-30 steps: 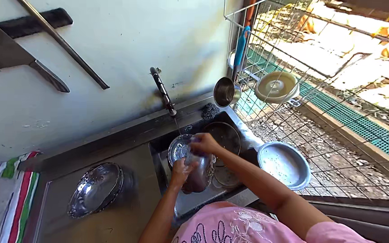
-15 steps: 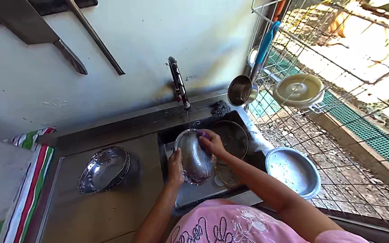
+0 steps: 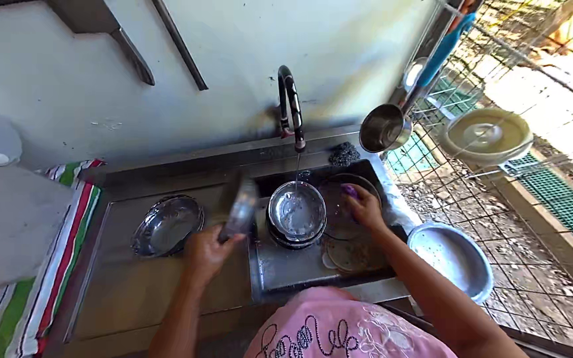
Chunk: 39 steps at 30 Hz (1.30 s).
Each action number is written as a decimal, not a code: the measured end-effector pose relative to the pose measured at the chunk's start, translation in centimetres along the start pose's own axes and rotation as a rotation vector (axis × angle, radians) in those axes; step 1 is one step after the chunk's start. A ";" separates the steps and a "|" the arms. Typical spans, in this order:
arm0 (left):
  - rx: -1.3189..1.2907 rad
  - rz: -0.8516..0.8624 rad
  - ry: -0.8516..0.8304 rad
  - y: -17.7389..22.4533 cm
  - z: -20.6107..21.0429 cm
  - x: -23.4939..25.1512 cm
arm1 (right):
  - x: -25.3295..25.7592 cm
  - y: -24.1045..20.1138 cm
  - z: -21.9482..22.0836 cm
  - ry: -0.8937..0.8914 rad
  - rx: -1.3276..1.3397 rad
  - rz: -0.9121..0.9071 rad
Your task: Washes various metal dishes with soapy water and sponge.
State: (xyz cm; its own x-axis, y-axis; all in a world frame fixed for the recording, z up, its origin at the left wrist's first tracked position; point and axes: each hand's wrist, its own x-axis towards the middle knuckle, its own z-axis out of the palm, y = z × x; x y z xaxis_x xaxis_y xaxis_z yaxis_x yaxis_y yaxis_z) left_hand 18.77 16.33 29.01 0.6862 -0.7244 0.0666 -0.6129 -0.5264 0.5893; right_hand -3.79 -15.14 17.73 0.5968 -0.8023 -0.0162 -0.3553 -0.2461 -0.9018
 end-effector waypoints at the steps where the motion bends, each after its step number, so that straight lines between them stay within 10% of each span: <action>1: 0.110 -0.087 -0.024 -1.4 -1.1 0.4 | -1.0 0.9 -2.7 0.027 -0.049 0.080; 7: 0.459 -0.418 -0.043 -16.6 1.8 2.7 | -7.8 9.4 -14.5 0.157 -0.447 0.618; 13: 0.423 -0.291 -0.017 -23.5 6.6 3.6 | -11.3 16.7 -13.1 0.084 -0.511 0.751; 17: 0.223 -0.084 0.059 -18.0 8.7 6.5 | -11.1 18.3 -12.1 -0.127 -0.609 0.820; 22: -0.001 -0.127 -0.239 -9.7 18.8 12.1 | -11.1 18.6 -12.4 -0.137 -0.690 0.790; 31: 0.242 -0.136 -0.318 -2.0 24.1 16.0 | -8.5 19.2 -14.1 -0.210 -0.732 0.639; 39: -0.122 0.309 -0.301 3.8 21.9 16.6 | -9.2 13.8 -17.5 0.270 -0.271 0.672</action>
State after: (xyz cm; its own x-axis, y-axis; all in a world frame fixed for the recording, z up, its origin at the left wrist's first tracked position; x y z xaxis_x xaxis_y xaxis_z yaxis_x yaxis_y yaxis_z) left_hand 19.24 -7.48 14.73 0.3220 -0.9463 0.0277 -0.7079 -0.2212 0.6707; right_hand -26.75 -20.71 12.95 0.0064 -0.9227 -0.3854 -0.7636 0.2443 -0.5977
